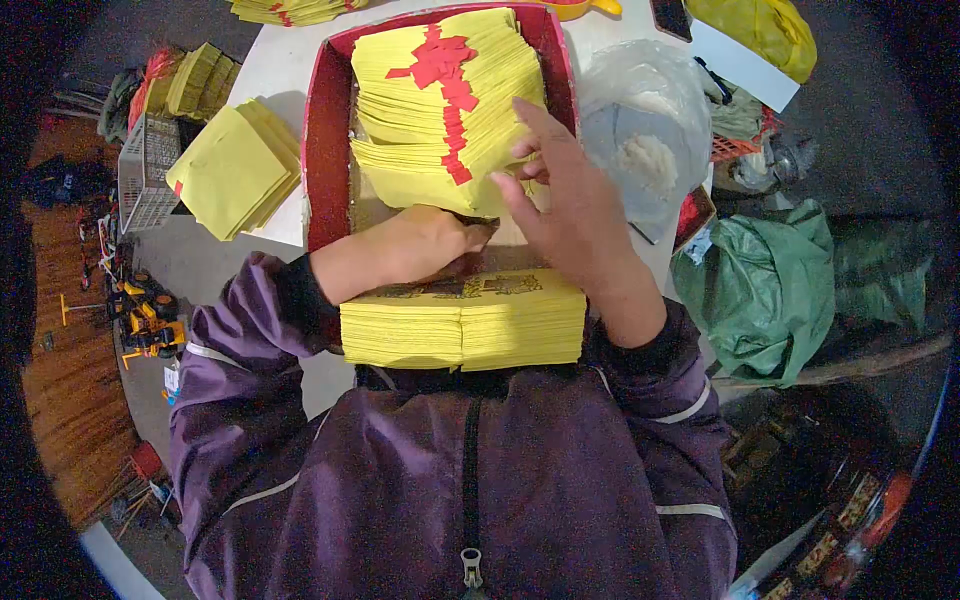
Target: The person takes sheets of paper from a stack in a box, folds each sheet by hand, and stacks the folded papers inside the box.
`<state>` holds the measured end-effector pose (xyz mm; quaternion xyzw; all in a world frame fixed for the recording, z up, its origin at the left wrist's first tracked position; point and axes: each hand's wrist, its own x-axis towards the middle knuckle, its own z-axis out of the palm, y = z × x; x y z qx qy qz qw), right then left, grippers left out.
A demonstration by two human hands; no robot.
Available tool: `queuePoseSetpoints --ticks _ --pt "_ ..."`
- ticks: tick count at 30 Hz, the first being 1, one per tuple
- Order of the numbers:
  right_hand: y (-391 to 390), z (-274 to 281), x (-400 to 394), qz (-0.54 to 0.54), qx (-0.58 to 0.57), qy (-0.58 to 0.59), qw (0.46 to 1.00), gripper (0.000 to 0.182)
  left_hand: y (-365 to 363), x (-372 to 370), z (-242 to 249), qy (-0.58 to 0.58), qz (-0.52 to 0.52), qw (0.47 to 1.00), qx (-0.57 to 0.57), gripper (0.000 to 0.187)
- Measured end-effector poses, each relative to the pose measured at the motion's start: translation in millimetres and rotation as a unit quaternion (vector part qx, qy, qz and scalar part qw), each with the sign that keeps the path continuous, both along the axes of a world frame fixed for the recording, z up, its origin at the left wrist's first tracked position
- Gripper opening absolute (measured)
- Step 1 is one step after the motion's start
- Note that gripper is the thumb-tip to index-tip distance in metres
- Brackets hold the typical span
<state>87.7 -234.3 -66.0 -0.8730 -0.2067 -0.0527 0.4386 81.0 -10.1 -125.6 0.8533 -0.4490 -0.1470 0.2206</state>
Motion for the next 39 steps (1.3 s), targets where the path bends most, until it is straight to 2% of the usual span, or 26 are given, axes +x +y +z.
queuePoseSetpoints --ticks 3,6,8,10,11,13,18,24,28,30,31,33,35,39 --pt "-7 3 -1 0.003 0.058 0.006 0.998 0.069 12 1 30 0.104 0.013 0.994 -0.01 0.019" --pt "-14 8 -5 -0.017 0.049 0.018 0.998 0.068 23 4 93 0.093 0.041 0.995 -0.02 0.016" --pt "-18 13 -9 -0.039 0.038 0.034 0.998 0.068 30 9 130 0.109 0.121 0.98 -0.11 0.012" --pt "-19 16 -10 -0.033 0.04 0.034 0.998 0.068 34 21 143 0.041 0.206 0.967 -0.145 0.01" --pt "-19 16 -11 -0.029 0.043 0.037 0.998 0.068 36 33 141 0.036 0.208 0.967 -0.146 0.01" --pt "-19 18 -13 -0.023 0.047 0.045 0.998 0.067 38 60 128 -0.185 0.29 0.934 -0.097 0.015" --pt "-26 32 -27 -0.012 0.056 0.053 0.997 0.065 41 85 99 -0.273 0.309 0.91 -0.057 0.022" --pt "-50 31 -43 0.019 0.064 0.107 0.992 0.072 40 71 119 -0.15 0.344 0.927 -0.017 0.034" --pt "-61 48 -65 0.19 0.05 0.144 0.97 0.079 49 24 128 -0.257 0.272 0.907 -0.19 0.043" --pt "-66 48 -71 0.201 0.019 0.135 0.97 0.081 65 -18 146 -0.021 0.25 0.947 -0.2 0.056" --pt "-68 48 -73 0.213 -0.012 0.118 0.97 0.084 75 -36 145 0.05 0.224 0.959 -0.168 0.069" --pt "-71 49 -74 0.241 -0.075 0.081 0.964 0.088 83 -68 137 0.145 0.178 0.962 -0.149 0.078" --pt "-71 45 -74 0.235 -0.085 0.076 0.965 0.09 85 -92 129 0.139 0.161 0.975 -0.069 0.077" --pt "-71 37 -76 0.218 -0.114 0.056 0.968 0.097 80 -107 108 0.117 0.192 0.973 -0.055 0.075"
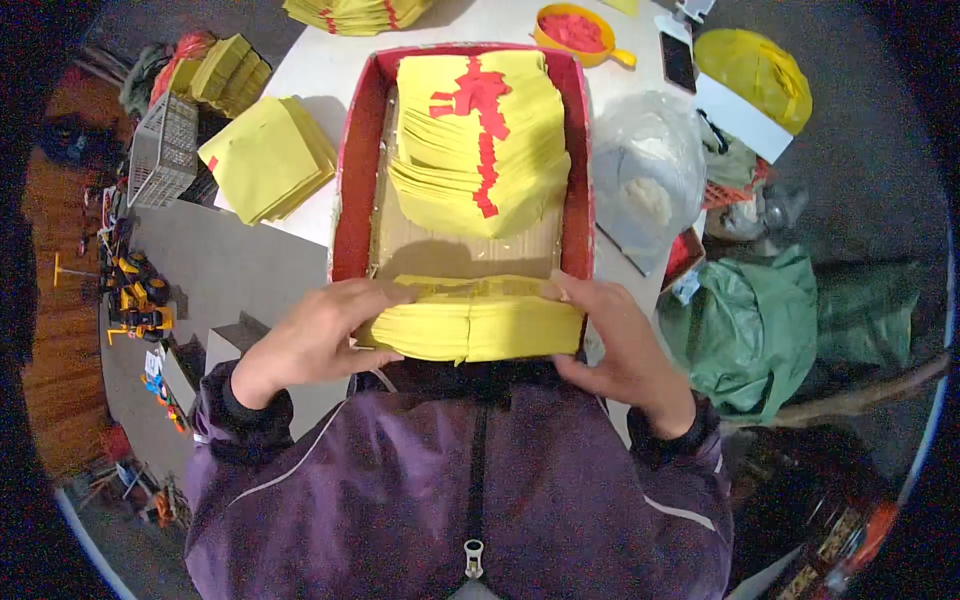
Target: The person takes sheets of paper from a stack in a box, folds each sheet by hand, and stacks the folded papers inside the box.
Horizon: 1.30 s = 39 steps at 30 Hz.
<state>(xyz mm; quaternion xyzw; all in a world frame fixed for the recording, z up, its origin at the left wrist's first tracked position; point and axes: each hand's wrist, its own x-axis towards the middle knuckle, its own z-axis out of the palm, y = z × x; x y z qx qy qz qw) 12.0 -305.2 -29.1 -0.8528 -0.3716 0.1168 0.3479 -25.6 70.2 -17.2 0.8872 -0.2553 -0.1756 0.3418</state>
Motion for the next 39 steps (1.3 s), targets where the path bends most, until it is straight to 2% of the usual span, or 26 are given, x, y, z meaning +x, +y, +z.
queuePoseSetpoints --ticks 5,9,11,12,14,15,19,20,25,29,31,32,34,35,37,39 --pt "-5 8 -1 -0.009 0.015 0.036 0.999 0.088 6 -3 4 -0.027 -0.011 0.999 -0.031 0.071" --pt "-7 1 22 -0.046 0.092 0.139 0.985 0.087 8 28 -14 -0.014 0.097 0.98 -0.172 0.073" --pt "7 -9 51 -0.163 0.134 0.054 0.976 0.093 2 51 -9 0.02 0.262 0.96 -0.091 0.087" --pt "14 -12 68 -0.16 0.134 0.047 0.977 0.093 -3 62 -22 0.013 0.264 0.96 -0.093 0.087" --pt "27 -17 99 -0.183 -0.03 -0.17 0.968 0.103 -15 84 -60 -0.175 0.245 0.953 -0.035 0.1" --pt "33 -19 106 -0.181 -0.028 -0.177 0.967 0.103 -20 90 -59 -0.182 0.247 0.951 -0.036 0.1" --pt "57 -27 125 -0.187 -0.081 -0.196 0.959 0.108 -38 104 -56 -0.064 0.312 0.948 -0.017 0.108" --pt "59 -25 127 -0.186 -0.08 -0.197 0.959 0.108 -38 106 -54 -0.064 0.313 0.948 -0.017 0.108" --pt "63 -18 130 -0.235 -0.089 -0.173 0.952 0.108 -34 114 -41 0.0 0.344 0.939 -0.024 0.102" --pt "56 -46 125 -0.176 -0.092 -0.341 0.919 0.1 2 146 -47 -0.178 0.215 0.958 -0.059 0.083" --pt "59 -50 116 -0.163 -0.097 -0.347 0.918 0.098 8 189 -39 -0.237 0.245 0.929 -0.147 0.061" --pt "62 -52 110 -0.151 -0.102 -0.355 0.917 0.096 6 212 -38 -0.235 0.246 0.929 -0.147 0.061" --pt "69 -53 104 -0.128 -0.112 -0.375 0.911 0.092 -6 254 -36 -0.173 0.18 0.967 0.056 0.052" --pt "72 -48 102 -0.13 -0.111 -0.378 0.91 0.092 -13 263 -35 -0.177 0.179 0.966 0.055 0.052" --pt "76 -26 94 -0.076 -0.111 -0.223 0.966 0.09 -28 278 -33 -0.202 0.168 0.953 0.154 0.052" --pt "80 -14 87 -0.021 -0.107 -0.057 0.992 0.088 -37 287 -35 -0.222 0.153 0.929 0.252 0.052"
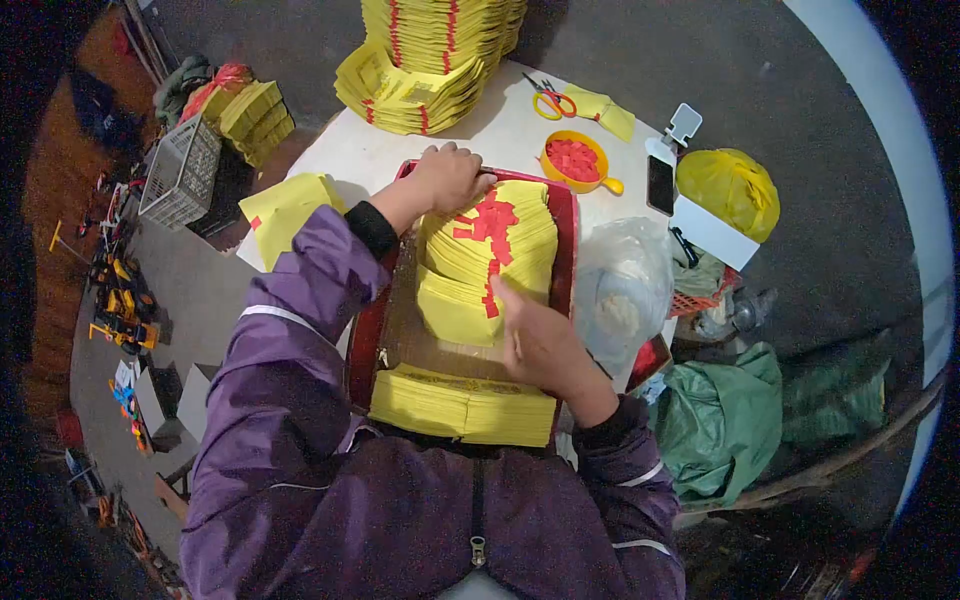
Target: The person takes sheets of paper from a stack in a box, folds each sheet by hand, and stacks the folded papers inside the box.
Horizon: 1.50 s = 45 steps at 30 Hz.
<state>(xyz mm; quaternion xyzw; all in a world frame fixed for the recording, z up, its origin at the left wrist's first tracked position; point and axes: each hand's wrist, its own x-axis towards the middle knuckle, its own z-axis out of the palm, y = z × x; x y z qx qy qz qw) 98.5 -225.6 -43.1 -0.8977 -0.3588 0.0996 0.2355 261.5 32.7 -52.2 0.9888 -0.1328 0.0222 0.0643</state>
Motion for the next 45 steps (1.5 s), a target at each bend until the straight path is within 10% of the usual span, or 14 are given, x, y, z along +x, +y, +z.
queuePoseSetpoints --ticks 5,16,23,25,30,43,45 --pt "15 -13 0 0.027 0.111 -0.182 0.977 0.092 -3 13 -8 -0.034 -0.057 0.998 -0.002 0.052" --pt "21 -15 1 -0.039 0.094 -0.091 0.991 0.093 -12 11 10 -0.108 -0.21 0.969 0.067 0.054" --pt "17 -9 5 -0.114 0.136 0.0 0.984 0.101 27 -32 16 -0.135 -0.092 0.978 -0.13 0.065" --pt "16 -5 8 -0.19 0.084 0.025 0.978 0.106 34 -83 31 0.005 -0.04 0.941 -0.336 0.085" --pt "10 -25 27 -0.175 0.087 -0.272 0.942 0.116 39 -162 4 0.06 -0.04 0.937 -0.342 0.119" --pt "-1 -35 45 -0.205 0.017 -0.16 0.966 0.122 24 -130 -21 0.11 0.017 0.908 -0.404 0.107" --pt "0 -44 41 -0.178 0.04 -0.172 0.968 0.121 18 -112 -16 0.115 0.181 0.729 -0.65 0.087"
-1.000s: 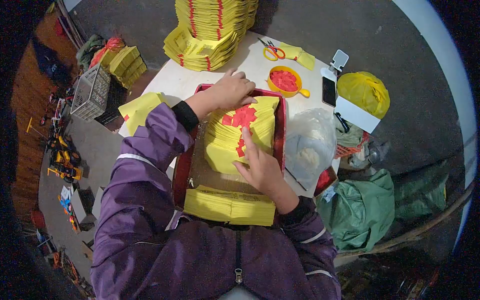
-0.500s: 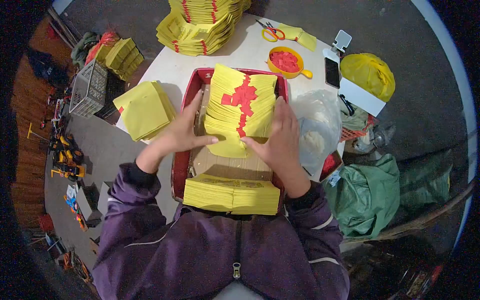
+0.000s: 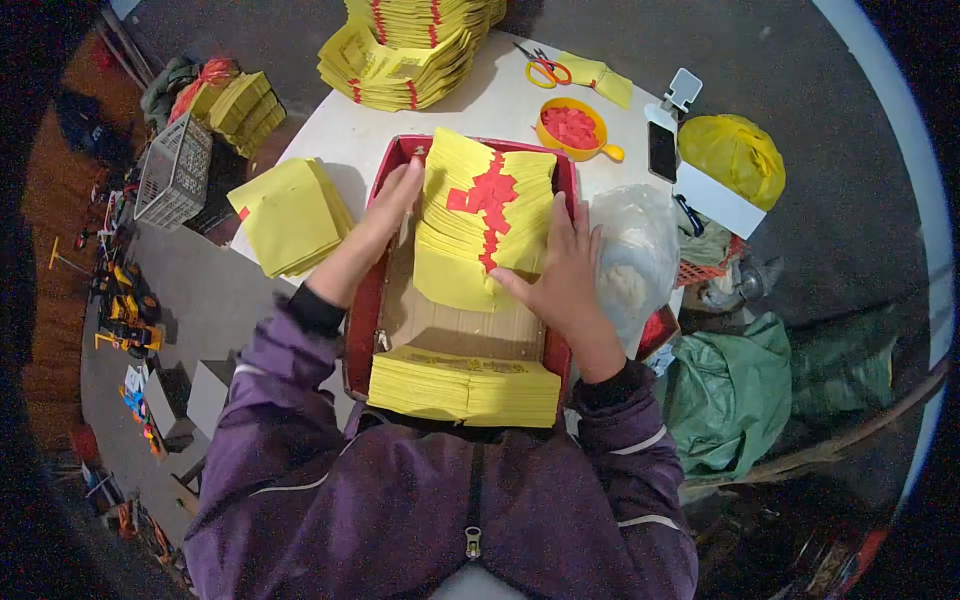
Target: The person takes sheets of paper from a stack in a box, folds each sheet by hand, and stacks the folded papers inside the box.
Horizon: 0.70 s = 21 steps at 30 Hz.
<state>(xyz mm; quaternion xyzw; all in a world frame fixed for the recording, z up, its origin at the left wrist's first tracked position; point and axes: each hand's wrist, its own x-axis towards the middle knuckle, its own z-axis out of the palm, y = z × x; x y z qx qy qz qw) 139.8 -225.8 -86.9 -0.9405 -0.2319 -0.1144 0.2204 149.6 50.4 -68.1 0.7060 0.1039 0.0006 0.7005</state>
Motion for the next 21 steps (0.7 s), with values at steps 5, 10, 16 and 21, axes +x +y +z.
queuePoseSetpoints --ticks 5,10,16,21 --pt "9 1 -5 0.072 0.006 -0.089 0.993 0.116 8 78 -78 -0.001 -0.077 0.997 -0.001 0.088" --pt "8 -2 -4 0.072 0.022 -0.075 0.994 0.113 2 66 -76 0.011 -0.061 0.986 0.153 0.092" --pt "8 -16 7 0.088 0.058 -0.095 0.99 0.113 2 25 -14 -0.019 -0.079 0.987 0.14 0.094" --pt "-2 2 -9 0.05 0.044 -0.033 0.997 0.116 2 -60 21 -0.041 -0.114 0.985 0.121 0.107"
